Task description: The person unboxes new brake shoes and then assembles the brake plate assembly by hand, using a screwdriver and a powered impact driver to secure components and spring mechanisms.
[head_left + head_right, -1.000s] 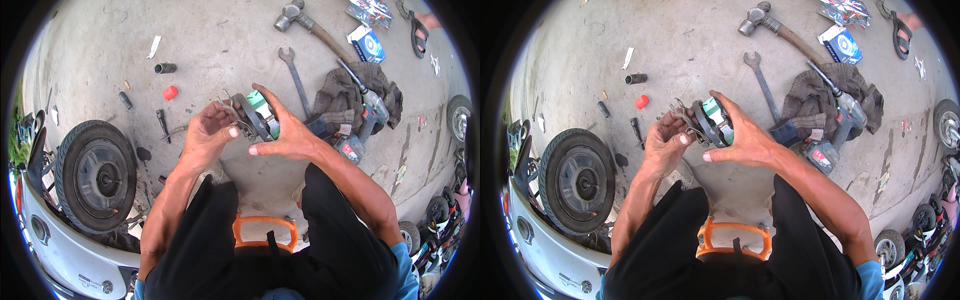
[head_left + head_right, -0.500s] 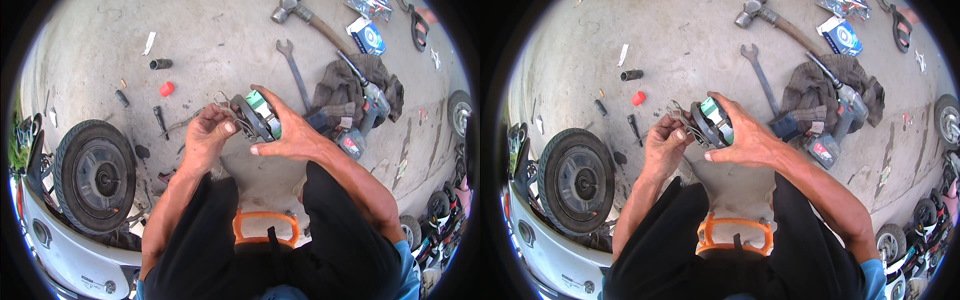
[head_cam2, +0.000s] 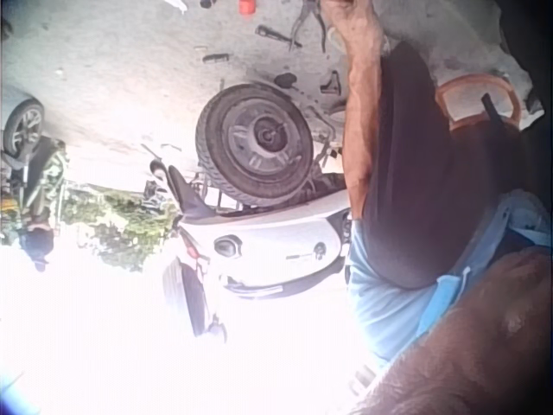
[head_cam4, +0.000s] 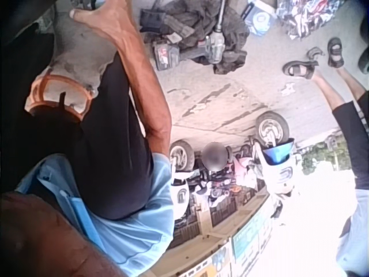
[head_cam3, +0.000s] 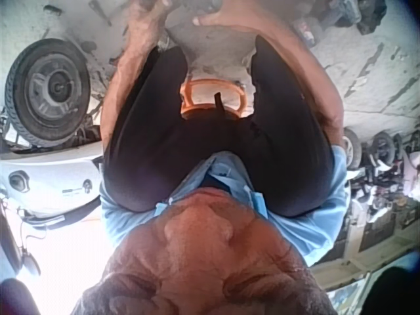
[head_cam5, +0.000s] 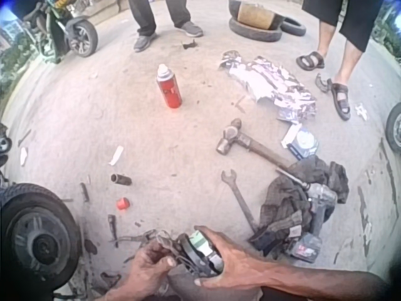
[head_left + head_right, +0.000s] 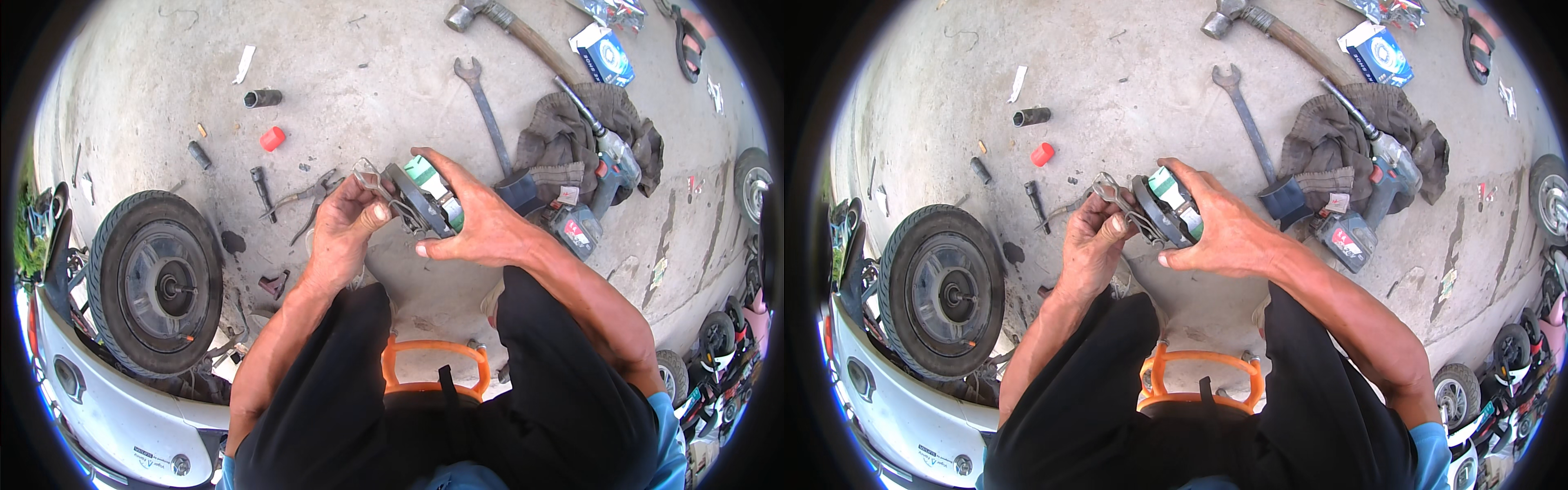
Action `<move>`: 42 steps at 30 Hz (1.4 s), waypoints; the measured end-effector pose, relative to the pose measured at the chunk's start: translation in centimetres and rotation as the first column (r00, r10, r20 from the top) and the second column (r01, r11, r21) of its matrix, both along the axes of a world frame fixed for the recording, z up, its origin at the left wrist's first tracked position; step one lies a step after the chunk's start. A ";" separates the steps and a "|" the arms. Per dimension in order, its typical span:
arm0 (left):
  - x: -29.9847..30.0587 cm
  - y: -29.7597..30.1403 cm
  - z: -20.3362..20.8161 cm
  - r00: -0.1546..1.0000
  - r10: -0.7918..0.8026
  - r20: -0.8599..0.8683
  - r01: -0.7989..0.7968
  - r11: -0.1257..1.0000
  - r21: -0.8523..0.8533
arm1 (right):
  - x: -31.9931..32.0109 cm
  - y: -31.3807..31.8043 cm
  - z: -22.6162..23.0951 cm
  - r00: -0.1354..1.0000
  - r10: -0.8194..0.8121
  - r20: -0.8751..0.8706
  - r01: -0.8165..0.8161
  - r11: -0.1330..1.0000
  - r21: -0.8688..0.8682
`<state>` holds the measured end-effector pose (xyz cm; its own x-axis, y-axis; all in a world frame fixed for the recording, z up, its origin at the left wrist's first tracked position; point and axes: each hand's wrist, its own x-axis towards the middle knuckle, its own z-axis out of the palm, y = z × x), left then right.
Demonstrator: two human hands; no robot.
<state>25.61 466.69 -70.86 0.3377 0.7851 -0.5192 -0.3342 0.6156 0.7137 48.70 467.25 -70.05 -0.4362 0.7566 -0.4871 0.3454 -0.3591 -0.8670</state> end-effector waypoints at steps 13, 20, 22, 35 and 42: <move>0.8 2.1 1.5 0.975 -0.132 -0.180 0.136 0.991 0.010 | 0.2 -0.3 0.2 0.996 -0.090 -0.023 0.089 0.995 -0.036; 0.9 1.6 1.0 0.959 -0.084 -0.272 0.077 0.996 -0.036 | 0.4 -0.3 -0.4 0.999 -0.034 0.008 0.034 0.999 0.008; 0.9 1.7 0.9 0.945 -0.090 -0.313 0.076 0.995 -0.059 | 0.6 -0.2 -0.4 0.999 -0.034 -0.038 0.030 0.996 -0.086; 0.6 2.4 1.5 0.967 -0.202 -0.154 0.209 0.977 0.032 | 1.7 -0.2 -0.6 0.989 -0.056 -0.136 0.035 0.987 -0.157; 0.6 0.8 0.9 0.977 -0.151 -0.154 0.158 0.987 0.034 | 1.4 -0.2 -0.4 1.000 0.012 -0.026 -0.012 1.000 -0.015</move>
